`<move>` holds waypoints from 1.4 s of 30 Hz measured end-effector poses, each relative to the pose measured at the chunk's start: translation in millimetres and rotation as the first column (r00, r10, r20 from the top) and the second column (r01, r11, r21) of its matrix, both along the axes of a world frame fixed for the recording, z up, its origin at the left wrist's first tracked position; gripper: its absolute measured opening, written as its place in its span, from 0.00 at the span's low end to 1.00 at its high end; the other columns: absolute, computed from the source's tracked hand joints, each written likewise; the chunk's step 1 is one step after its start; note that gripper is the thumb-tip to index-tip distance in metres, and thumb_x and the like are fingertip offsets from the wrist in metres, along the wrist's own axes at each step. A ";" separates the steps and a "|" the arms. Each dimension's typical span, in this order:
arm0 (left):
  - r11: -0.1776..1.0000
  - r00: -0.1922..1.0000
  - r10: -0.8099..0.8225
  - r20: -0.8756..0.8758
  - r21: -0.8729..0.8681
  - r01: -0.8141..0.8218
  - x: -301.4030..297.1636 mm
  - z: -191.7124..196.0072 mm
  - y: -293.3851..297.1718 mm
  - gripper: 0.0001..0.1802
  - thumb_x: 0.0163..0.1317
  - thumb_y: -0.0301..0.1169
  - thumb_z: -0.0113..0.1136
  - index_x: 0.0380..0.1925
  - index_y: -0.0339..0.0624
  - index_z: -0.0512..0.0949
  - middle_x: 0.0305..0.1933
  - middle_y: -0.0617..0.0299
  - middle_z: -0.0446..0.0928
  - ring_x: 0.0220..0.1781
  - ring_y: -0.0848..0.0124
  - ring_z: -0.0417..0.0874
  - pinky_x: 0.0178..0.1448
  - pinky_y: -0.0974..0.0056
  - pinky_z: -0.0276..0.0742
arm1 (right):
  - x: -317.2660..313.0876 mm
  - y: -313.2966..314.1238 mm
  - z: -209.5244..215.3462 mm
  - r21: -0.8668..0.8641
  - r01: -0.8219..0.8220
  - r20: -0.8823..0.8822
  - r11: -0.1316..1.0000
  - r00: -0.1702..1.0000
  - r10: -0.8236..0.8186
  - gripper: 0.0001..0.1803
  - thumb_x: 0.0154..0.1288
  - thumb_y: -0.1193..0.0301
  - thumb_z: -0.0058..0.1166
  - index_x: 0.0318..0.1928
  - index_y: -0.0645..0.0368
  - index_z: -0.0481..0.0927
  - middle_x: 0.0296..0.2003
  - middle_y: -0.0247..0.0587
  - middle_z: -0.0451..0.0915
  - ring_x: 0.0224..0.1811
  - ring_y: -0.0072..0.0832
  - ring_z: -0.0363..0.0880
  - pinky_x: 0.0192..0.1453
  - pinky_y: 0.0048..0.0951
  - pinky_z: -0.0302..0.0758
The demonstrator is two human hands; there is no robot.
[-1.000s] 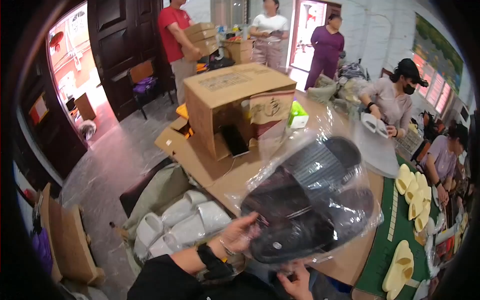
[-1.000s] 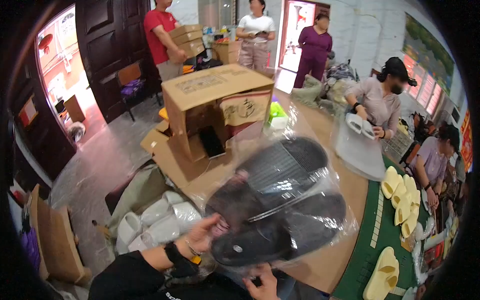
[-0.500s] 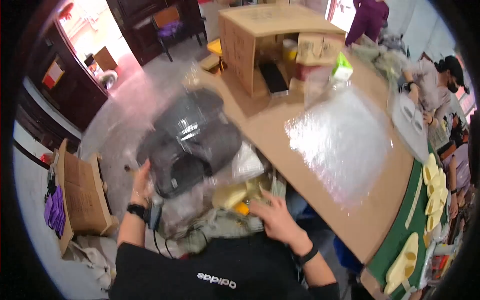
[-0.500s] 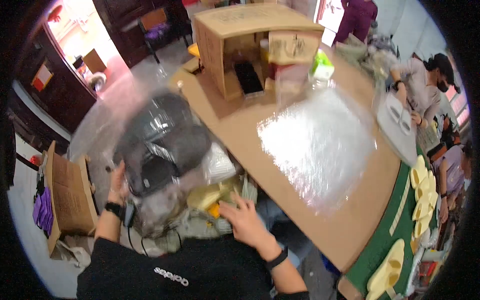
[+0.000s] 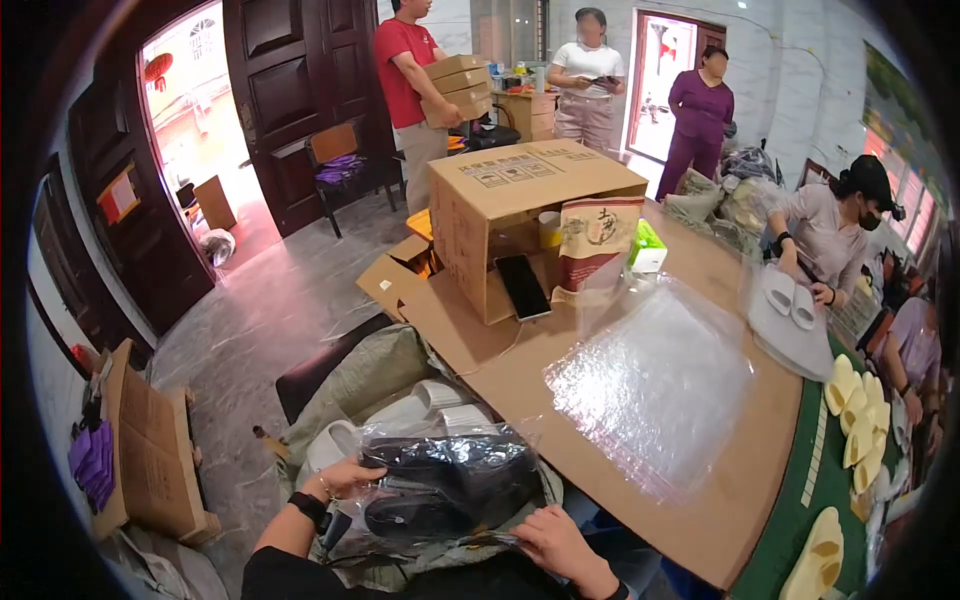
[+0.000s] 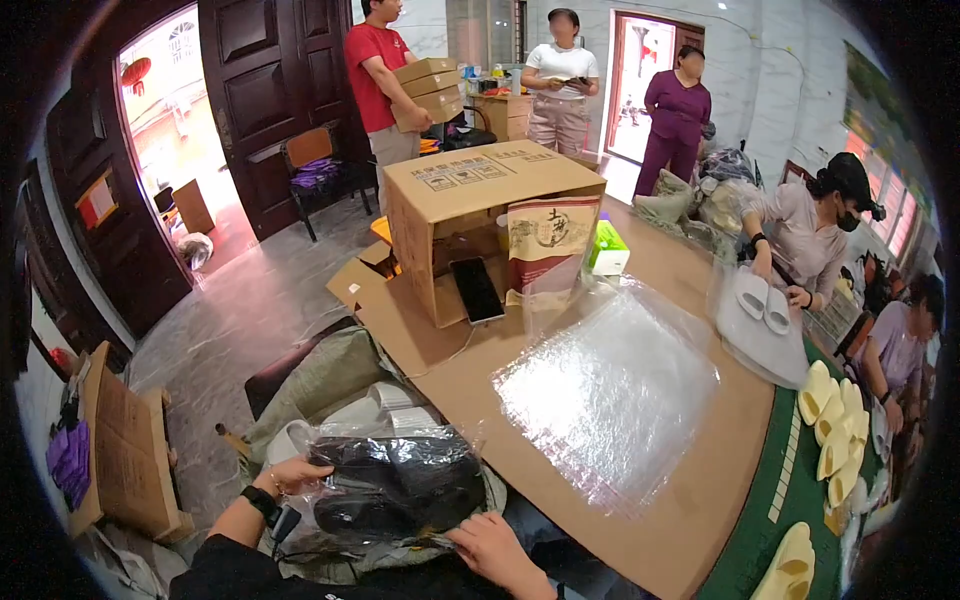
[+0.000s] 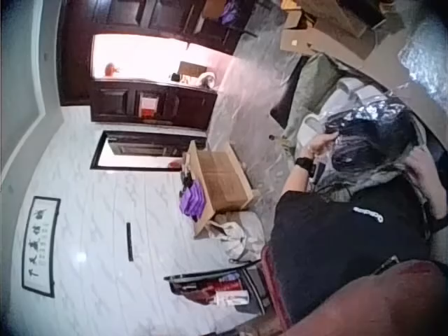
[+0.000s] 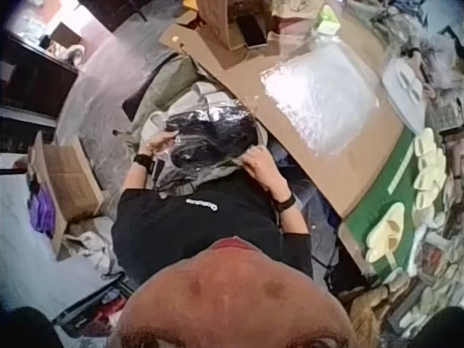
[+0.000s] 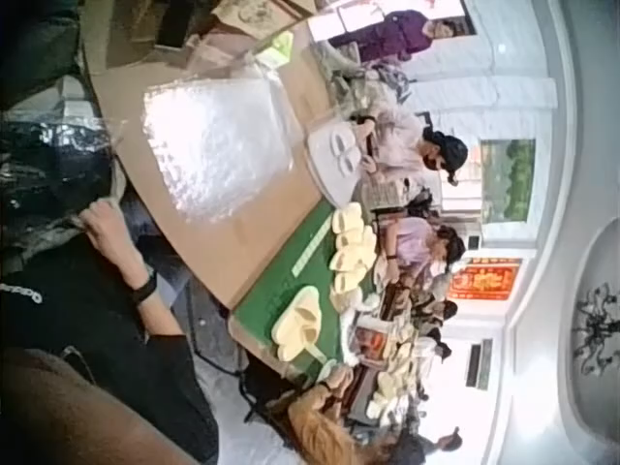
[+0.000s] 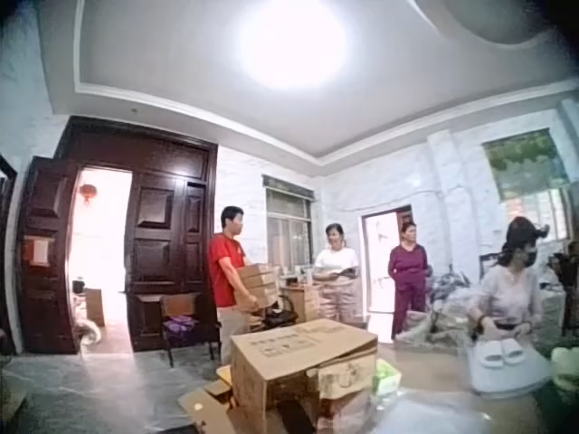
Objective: Packing finished shoes into plastic bags and a larger shipping sack.
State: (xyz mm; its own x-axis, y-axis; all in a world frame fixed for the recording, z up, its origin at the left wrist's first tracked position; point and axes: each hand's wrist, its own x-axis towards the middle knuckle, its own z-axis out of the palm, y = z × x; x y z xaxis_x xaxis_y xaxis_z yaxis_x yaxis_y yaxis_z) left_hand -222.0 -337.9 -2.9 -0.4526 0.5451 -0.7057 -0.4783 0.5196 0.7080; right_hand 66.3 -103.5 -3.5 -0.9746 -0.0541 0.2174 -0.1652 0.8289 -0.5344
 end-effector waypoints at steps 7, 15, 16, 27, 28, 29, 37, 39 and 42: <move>0.963 0.997 0.074 -0.004 0.261 -0.071 7.0 -27.2 -26.9 0.18 0.56 0.26 0.60 0.48 0.39 0.72 0.44 0.60 0.76 0.44 0.70 0.77 0.46 0.63 0.75 | -6.9 -7.6 13.8 -0.150 -0.035 -0.202 0.988 0.979 0.004 0.15 0.44 0.76 0.59 0.37 0.54 0.77 0.25 0.33 0.68 0.33 0.31 0.70 0.42 0.30 0.63; 0.920 0.495 -0.166 -0.853 0.048 0.389 65.7 -141.0 -7.4 0.22 0.51 0.39 0.64 0.43 0.39 0.76 0.47 0.50 0.73 0.45 0.58 0.74 0.51 0.56 0.69 | -8.8 -13.1 18.3 -0.202 -0.040 -0.210 0.979 0.978 -0.003 0.18 0.43 0.79 0.59 0.39 0.55 0.77 0.26 0.34 0.69 0.33 0.31 0.70 0.44 0.30 0.63; 0.916 0.495 -0.169 -0.852 0.049 0.397 64.6 -141.2 -4.7 0.22 0.51 0.39 0.64 0.43 0.39 0.76 0.47 0.50 0.73 0.45 0.58 0.74 0.51 0.56 0.69 | -8.2 -13.0 18.1 -0.201 -0.032 -0.209 0.979 0.978 -0.011 0.18 0.43 0.79 0.59 0.39 0.55 0.77 0.26 0.34 0.69 0.33 0.31 0.70 0.44 0.30 0.63; 0.819 0.685 -0.496 -0.534 -0.026 0.573 37.3 -38.1 8.8 0.52 0.43 0.43 0.71 0.63 0.38 0.51 0.62 0.47 0.60 0.64 0.57 0.62 0.66 0.59 0.59 | -6.9 -10.7 8.4 -0.214 0.003 -0.178 0.977 0.983 -0.042 0.15 0.47 0.77 0.58 0.39 0.55 0.76 0.26 0.34 0.71 0.34 0.31 0.70 0.45 0.30 0.62; 0.822 0.684 -0.495 -0.536 -0.033 0.569 45.8 -20.8 17.3 0.52 0.43 0.43 0.71 0.63 0.38 0.51 0.62 0.47 0.60 0.64 0.57 0.62 0.66 0.59 0.59 | -7.9 -11.8 10.5 -0.218 -0.002 -0.184 0.976 0.982 -0.039 0.15 0.47 0.77 0.58 0.39 0.55 0.76 0.26 0.34 0.71 0.34 0.31 0.70 0.45 0.30 0.62; 0.807 0.545 -0.510 -0.665 -0.150 0.572 55.6 -7.9 27.0 0.50 0.44 0.43 0.70 0.63 0.37 0.52 0.62 0.46 0.60 0.63 0.55 0.63 0.64 0.58 0.60 | -8.3 -13.0 13.4 -0.215 -0.003 -0.165 0.977 0.986 -0.033 0.15 0.47 0.76 0.58 0.39 0.55 0.76 0.27 0.35 0.71 0.35 0.30 0.71 0.45 0.30 0.62; 0.610 -0.085 -0.359 -0.929 -0.303 0.732 80.1 -55.5 70.4 0.37 0.52 0.25 0.56 0.63 0.58 0.58 0.63 0.39 0.57 0.57 0.46 0.67 0.58 0.54 0.67 | 0.2 -9.8 16.5 -0.194 0.021 -0.170 0.981 0.984 -0.054 0.14 0.48 0.75 0.58 0.39 0.56 0.76 0.27 0.35 0.71 0.34 0.32 0.70 0.46 0.31 0.63; 0.619 -0.079 -0.411 -0.908 -0.341 0.708 71.7 -76.7 63.3 0.39 0.48 0.21 0.53 0.63 0.57 0.59 0.63 0.39 0.57 0.58 0.44 0.66 0.58 0.54 0.67 | 2.3 -9.4 19.8 -0.228 0.015 -0.205 0.974 0.977 -0.063 0.12 0.49 0.75 0.56 0.38 0.56 0.75 0.28 0.36 0.69 0.35 0.32 0.70 0.46 0.31 0.63; 0.669 -0.031 -0.415 -0.909 -0.328 0.667 78.0 -84.7 34.9 0.38 0.49 0.19 0.52 0.62 0.57 0.60 0.64 0.40 0.56 0.60 0.45 0.65 0.59 0.55 0.66 | -1.3 -6.8 16.5 -0.211 -0.038 -0.180 0.977 0.984 -0.001 0.14 0.50 0.75 0.56 0.41 0.56 0.74 0.29 0.37 0.70 0.36 0.34 0.69 0.48 0.32 0.62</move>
